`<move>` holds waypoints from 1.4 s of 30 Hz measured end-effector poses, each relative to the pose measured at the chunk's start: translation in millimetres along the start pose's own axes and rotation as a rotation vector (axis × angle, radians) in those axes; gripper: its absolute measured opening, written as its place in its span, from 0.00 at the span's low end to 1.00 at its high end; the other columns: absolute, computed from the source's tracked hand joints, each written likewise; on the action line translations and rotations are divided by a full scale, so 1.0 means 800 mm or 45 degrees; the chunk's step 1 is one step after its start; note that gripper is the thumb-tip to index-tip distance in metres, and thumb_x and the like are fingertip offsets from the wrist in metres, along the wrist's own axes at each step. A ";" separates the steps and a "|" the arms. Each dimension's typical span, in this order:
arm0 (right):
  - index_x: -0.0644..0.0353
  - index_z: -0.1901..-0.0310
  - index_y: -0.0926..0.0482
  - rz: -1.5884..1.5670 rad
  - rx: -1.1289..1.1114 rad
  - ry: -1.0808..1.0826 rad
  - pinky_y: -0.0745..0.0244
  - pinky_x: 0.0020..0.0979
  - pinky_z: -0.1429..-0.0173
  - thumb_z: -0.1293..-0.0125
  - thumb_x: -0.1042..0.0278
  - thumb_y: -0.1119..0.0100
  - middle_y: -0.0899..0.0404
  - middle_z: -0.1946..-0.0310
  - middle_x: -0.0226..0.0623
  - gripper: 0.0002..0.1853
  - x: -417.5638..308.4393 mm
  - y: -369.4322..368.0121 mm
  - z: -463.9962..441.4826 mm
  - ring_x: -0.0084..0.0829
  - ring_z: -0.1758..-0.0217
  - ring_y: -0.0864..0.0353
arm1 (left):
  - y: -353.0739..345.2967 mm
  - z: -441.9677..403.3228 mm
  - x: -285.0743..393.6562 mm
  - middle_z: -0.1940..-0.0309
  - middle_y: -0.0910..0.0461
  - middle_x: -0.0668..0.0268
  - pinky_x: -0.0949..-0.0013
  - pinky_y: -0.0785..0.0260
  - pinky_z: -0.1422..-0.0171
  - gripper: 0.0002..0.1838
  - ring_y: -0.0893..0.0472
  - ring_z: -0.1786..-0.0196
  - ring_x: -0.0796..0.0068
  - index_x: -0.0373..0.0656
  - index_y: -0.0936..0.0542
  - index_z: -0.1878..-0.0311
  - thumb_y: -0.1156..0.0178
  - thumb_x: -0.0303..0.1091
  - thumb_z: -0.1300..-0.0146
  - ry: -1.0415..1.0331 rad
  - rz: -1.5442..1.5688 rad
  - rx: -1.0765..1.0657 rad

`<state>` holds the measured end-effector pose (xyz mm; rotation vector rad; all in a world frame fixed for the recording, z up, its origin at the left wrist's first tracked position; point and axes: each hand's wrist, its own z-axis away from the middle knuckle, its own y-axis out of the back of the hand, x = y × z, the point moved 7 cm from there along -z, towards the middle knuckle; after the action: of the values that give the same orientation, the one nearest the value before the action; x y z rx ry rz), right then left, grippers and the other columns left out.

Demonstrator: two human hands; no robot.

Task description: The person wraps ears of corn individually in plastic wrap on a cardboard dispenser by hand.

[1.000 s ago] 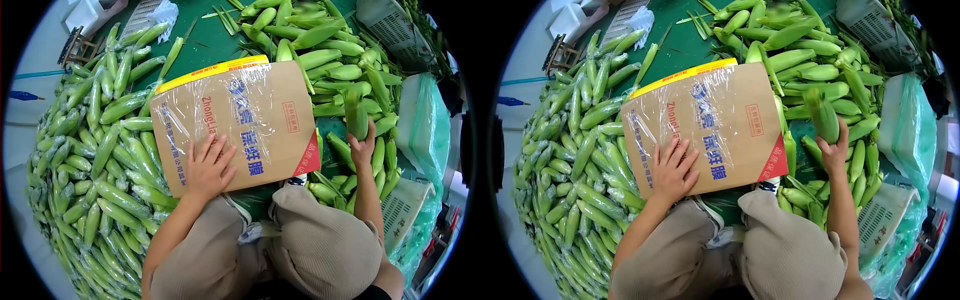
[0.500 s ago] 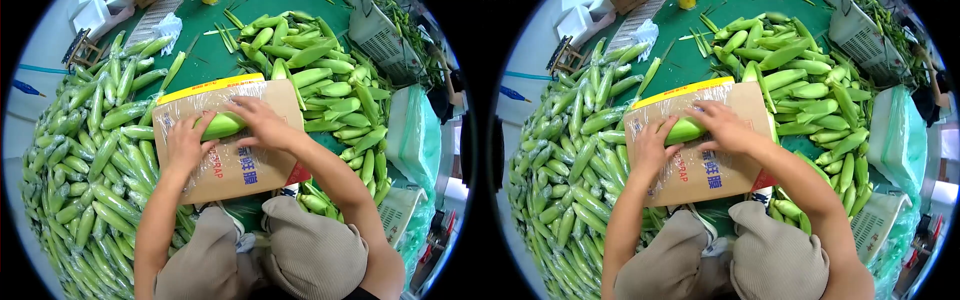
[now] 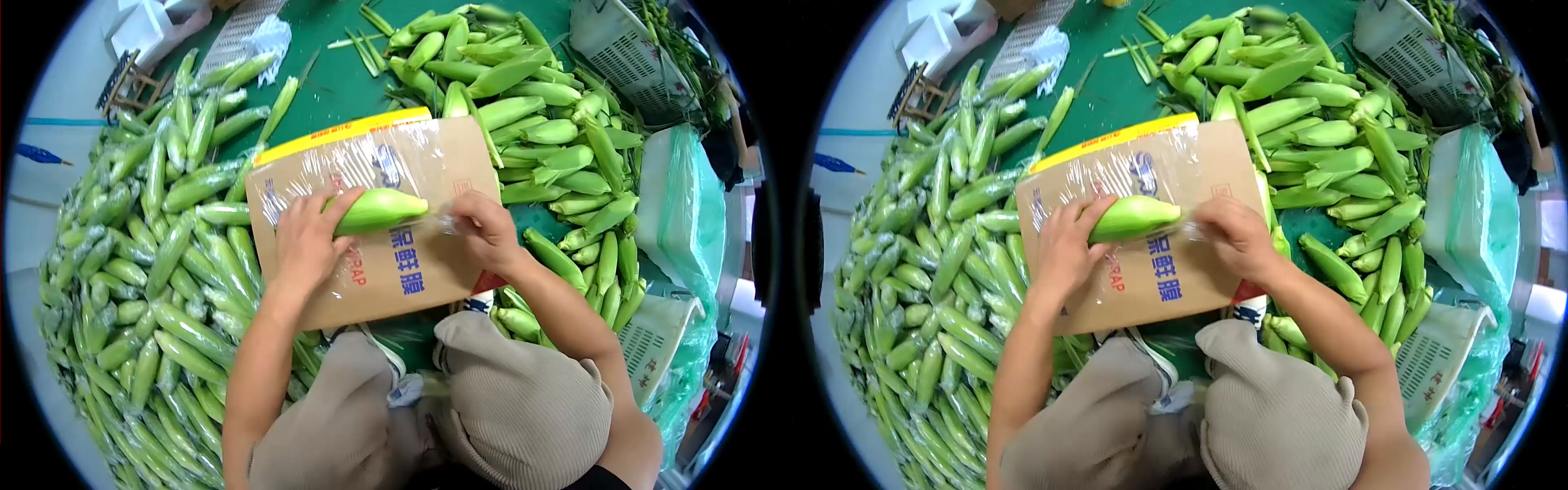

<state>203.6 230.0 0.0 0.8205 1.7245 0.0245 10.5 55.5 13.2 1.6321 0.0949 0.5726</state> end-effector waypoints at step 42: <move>0.55 0.35 0.25 0.939 -0.368 0.484 0.29 0.48 0.33 0.42 0.41 0.27 0.24 0.41 0.43 0.38 -0.064 -0.112 -0.113 0.46 0.35 0.24 | 0.052 -0.069 -0.070 0.33 0.19 0.61 0.36 0.46 0.20 0.22 0.29 0.24 0.55 0.46 0.19 0.35 0.39 0.47 0.26 0.150 -0.404 0.668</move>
<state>85.2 171.0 35.4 1.2404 1.6115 0.9552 -72.0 77.3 37.7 2.0335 0.6238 0.4154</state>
